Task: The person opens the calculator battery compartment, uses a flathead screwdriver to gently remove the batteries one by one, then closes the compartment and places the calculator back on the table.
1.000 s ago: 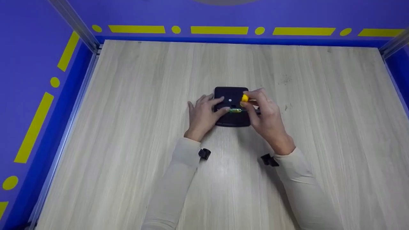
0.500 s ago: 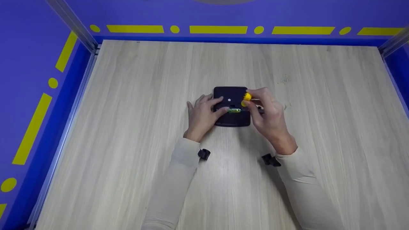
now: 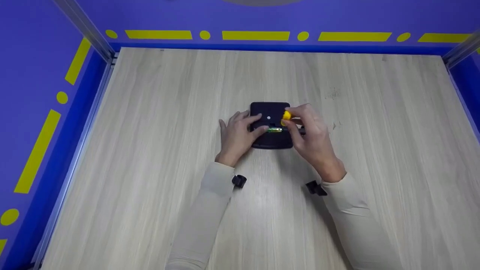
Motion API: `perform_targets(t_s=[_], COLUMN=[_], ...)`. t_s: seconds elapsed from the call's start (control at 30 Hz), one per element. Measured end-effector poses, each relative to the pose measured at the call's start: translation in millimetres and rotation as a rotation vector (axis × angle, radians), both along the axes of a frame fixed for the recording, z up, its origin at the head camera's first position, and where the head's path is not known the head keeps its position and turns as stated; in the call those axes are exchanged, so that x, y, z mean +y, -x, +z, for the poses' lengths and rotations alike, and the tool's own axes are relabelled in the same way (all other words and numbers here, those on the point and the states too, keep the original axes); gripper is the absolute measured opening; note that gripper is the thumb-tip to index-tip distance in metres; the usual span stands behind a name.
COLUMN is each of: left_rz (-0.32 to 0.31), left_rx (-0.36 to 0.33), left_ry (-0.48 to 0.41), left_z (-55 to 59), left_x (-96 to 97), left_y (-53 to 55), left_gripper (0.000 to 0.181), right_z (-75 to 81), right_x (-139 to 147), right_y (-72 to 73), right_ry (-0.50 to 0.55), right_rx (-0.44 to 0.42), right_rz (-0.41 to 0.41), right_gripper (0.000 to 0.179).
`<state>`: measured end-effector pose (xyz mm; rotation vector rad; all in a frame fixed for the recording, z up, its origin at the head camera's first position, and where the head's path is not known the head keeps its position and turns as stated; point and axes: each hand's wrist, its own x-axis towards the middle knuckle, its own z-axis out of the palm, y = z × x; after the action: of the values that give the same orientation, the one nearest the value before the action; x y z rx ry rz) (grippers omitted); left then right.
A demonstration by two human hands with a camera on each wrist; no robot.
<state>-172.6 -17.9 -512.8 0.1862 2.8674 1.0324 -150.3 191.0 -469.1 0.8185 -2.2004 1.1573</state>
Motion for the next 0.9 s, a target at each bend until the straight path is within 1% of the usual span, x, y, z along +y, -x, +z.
perform_targets(t_s=[0.13, 0.23, 0.37, 0.5, 0.7, 0.9], left_rz=[-0.003, 0.000, 0.001, -0.006, -0.007, -0.008], left_rx=[0.006, 0.010, 0.022, 0.032, 0.031, 0.029], left_ry=[-0.007, -0.022, -0.041, -0.048, -0.044, -0.038], left_z=[-0.4, -0.7, -1.0, -1.1, -1.3, -2.3], left_x=[-0.4, -0.7, -1.0, -1.5, -1.9, -1.4], left_y=[0.3, -0.1, -0.6, -1.1, -1.0, -0.6], left_gripper=[0.057, 0.056, 0.054, 0.054, 0.054, 0.054], right_z=[-1.3, -2.0, -2.8, -5.5, -12.6, -18.7], right_x=[1, 5, 10, 16, 27, 35], right_y=[0.6, 2.3, 6.6, 10.6, 15.9, 20.1], right_ry=[0.019, 0.056, 0.162, 0.299, 0.420, 0.591], right_rx=[-0.019, -0.040, -0.100, -0.186, -0.261, -0.354], right_rz=[0.000, -0.038, -0.083, -0.079, -0.063, -0.060], right_gripper=[0.028, 0.027, 0.024, 0.024, 0.023, 0.022])
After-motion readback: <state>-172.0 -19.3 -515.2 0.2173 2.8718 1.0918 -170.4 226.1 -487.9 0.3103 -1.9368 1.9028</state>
